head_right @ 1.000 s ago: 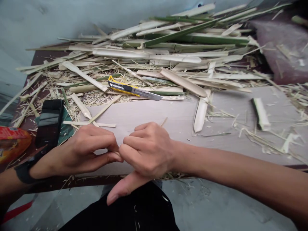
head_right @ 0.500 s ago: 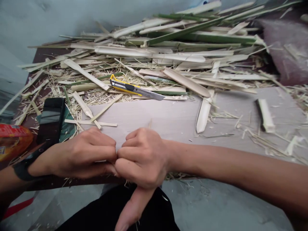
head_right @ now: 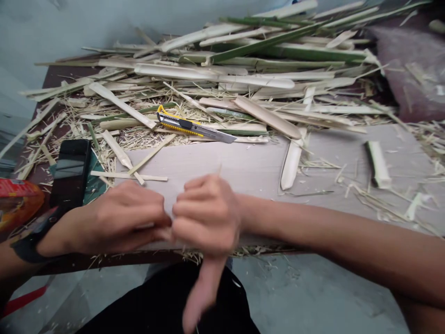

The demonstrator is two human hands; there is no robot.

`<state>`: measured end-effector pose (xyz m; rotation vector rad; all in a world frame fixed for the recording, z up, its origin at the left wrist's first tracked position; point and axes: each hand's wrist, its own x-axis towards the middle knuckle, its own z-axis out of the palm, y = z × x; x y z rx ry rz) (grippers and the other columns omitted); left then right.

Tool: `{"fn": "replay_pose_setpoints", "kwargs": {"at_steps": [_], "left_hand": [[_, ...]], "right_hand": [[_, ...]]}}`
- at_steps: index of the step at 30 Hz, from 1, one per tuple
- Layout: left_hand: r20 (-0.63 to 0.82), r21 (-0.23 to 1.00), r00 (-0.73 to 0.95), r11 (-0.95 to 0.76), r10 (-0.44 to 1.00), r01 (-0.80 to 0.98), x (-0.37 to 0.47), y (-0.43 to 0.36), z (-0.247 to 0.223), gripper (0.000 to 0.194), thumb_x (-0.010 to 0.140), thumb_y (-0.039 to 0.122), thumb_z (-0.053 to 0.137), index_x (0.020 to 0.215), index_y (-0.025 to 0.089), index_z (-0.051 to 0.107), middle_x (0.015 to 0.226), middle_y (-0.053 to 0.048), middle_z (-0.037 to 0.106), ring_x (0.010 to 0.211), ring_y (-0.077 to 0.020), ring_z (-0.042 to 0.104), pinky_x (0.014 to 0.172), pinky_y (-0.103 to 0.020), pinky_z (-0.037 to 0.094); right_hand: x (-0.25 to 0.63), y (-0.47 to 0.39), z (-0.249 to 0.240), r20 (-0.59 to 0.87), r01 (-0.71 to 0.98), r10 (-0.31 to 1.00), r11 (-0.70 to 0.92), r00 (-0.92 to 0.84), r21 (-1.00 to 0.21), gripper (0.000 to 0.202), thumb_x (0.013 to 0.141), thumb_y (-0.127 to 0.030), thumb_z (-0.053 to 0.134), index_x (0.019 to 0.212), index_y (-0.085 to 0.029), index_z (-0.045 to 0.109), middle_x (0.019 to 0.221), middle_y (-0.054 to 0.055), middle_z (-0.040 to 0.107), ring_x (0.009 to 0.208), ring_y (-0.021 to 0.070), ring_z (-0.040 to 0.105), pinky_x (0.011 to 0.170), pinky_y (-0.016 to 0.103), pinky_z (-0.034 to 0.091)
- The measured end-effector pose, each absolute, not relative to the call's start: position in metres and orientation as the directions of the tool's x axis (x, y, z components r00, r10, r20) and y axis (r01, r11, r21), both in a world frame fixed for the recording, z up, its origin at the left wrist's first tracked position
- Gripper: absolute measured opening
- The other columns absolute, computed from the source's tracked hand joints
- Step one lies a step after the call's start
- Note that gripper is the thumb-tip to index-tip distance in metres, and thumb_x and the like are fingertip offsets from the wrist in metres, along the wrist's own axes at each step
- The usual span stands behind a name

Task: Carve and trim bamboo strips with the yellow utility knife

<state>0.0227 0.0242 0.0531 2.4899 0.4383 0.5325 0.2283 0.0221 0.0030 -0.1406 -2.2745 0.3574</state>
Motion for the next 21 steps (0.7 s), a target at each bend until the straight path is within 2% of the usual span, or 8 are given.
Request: {"fn": "replay_pose_setpoints", "kwargs": {"at_steps": [1, 4, 7, 10, 15, 18, 21], "left_hand": [[0.281, 0.566, 0.822, -0.777, 0.496, 0.275, 0.021, 0.025, 0.052, 0.025, 0.101, 0.023, 0.059, 0.077, 0.015, 0.058, 0.062, 0.003, 0.057, 0.053, -0.0079, 0.05, 0.051, -0.025, 0.035], [0.293, 0.529, 0.719, -0.733, 0.63, 0.428, 0.017, 0.027, 0.051, 0.011, 0.096, 0.024, 0.068, 0.093, 0.015, 0.062, 0.069, 0.005, 0.063, 0.055, -0.0054, 0.054, 0.052, -0.019, 0.037], [0.335, 0.477, 0.657, -0.723, 0.675, 0.5, 0.015, 0.029, 0.053, 0.017, 0.094, 0.021, 0.07, 0.107, 0.014, 0.062, 0.086, 0.001, 0.07, 0.06, -0.0058, 0.059, 0.053, -0.018, 0.041], [0.391, 0.405, 0.601, -0.717, 0.697, 0.567, 0.012, 0.031, 0.052, 0.02, 0.095, 0.022, 0.07, 0.111, 0.014, 0.061, 0.088, 0.0, 0.071, 0.068, -0.0083, 0.065, 0.058, -0.019, 0.047], [0.479, 0.137, 0.608, -0.737, 0.634, 0.662, 0.008, 0.034, 0.049, 0.021, 0.1, 0.028, 0.064, 0.117, 0.018, 0.058, 0.083, 0.001, 0.073, 0.069, -0.0096, 0.069, 0.063, -0.02, 0.05], [0.462, 0.001, 0.675, -0.761, 0.575, 0.648, 0.007, 0.036, 0.049, 0.011, 0.104, 0.026, 0.056, 0.111, 0.017, 0.055, 0.074, 0.002, 0.07, 0.06, -0.0099, 0.065, 0.052, -0.021, 0.042], [0.371, -0.053, 0.774, -0.82, 0.513, 0.569, 0.008, 0.038, 0.048, 0.007, 0.104, 0.017, 0.047, 0.111, 0.017, 0.05, 0.069, 0.004, 0.066, 0.051, -0.0112, 0.061, 0.043, -0.023, 0.032]], "right_hand": [[0.232, 0.036, 0.005, 0.8, -0.007, 0.217, 0.964, -0.559, -0.267, 0.069, 0.089, -0.081, 0.045, 0.057, -0.022, 0.026, 0.059, -0.005, 0.016, 0.052, 0.0111, 0.017, 0.05, 0.034, 0.014], [0.244, 0.067, 0.012, 0.754, 0.129, 0.174, 0.984, -0.633, -0.119, 0.071, 0.082, -0.091, 0.04, 0.066, -0.022, 0.046, 0.06, -0.003, 0.032, 0.054, 0.0115, 0.027, 0.049, 0.033, 0.02], [0.253, 0.077, 0.016, 0.695, 0.218, 0.141, 0.976, -0.705, 0.023, 0.072, 0.079, -0.092, 0.042, 0.076, -0.021, 0.057, 0.061, -0.002, 0.043, 0.055, 0.0116, 0.037, 0.05, 0.03, 0.027], [0.257, 0.075, 0.021, 0.654, 0.322, 0.211, 0.945, -0.727, 0.053, 0.07, 0.083, -0.086, 0.048, 0.086, -0.018, 0.062, 0.065, 0.0, 0.049, 0.054, 0.0111, 0.039, 0.048, 0.029, 0.027], [0.256, 0.068, 0.03, 0.528, 0.424, 0.387, 0.904, -0.756, -0.054, 0.066, 0.093, -0.078, 0.043, 0.085, -0.014, 0.059, 0.065, -0.001, 0.05, 0.052, 0.0098, 0.039, 0.047, 0.027, 0.022], [0.256, 0.065, 0.034, 0.435, 0.446, 0.47, 0.88, -0.768, -0.163, 0.064, 0.098, -0.072, 0.039, 0.088, -0.012, 0.059, 0.068, 0.001, 0.056, 0.055, 0.0105, 0.043, 0.051, 0.026, 0.026], [0.257, 0.064, 0.041, 0.223, 0.444, 0.509, 0.85, -0.831, -0.284, 0.066, 0.102, -0.068, 0.031, 0.092, -0.011, 0.062, 0.073, 0.005, 0.06, 0.059, 0.0135, 0.048, 0.057, 0.028, 0.03]]}}
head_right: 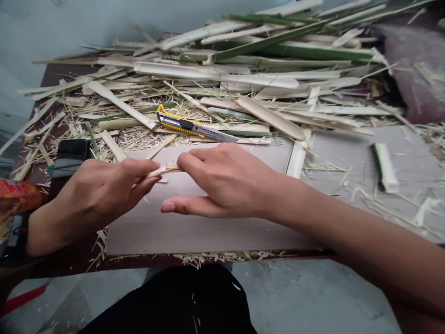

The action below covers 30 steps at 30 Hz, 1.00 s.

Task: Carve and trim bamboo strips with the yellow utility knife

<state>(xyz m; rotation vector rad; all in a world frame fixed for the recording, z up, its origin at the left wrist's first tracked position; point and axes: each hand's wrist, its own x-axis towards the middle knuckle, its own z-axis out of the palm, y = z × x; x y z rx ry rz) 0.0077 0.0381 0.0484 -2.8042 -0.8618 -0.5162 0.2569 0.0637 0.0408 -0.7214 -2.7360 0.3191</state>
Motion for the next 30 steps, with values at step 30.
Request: {"fn": "replay_pose_setpoints", "kwargs": {"at_steps": [30], "left_hand": [[0.49, 0.186, 0.621, -0.77, 0.612, 0.611, 0.022, 0.026, 0.024, 0.009, 0.107, 0.025, 0.043, 0.113, 0.017, 0.045, 0.065, 0.005, 0.06, 0.045, -0.0101, 0.059, 0.04, -0.019, 0.032]], "right_hand": [[0.214, 0.007, 0.003, -0.014, -0.1, 0.919, -0.058, -0.393, -0.993, 0.049, 0.104, -0.063, 0.033, 0.08, -0.021, 0.043, 0.059, -0.007, 0.033, 0.051, 0.0084, 0.029, 0.056, 0.028, 0.033]]}}
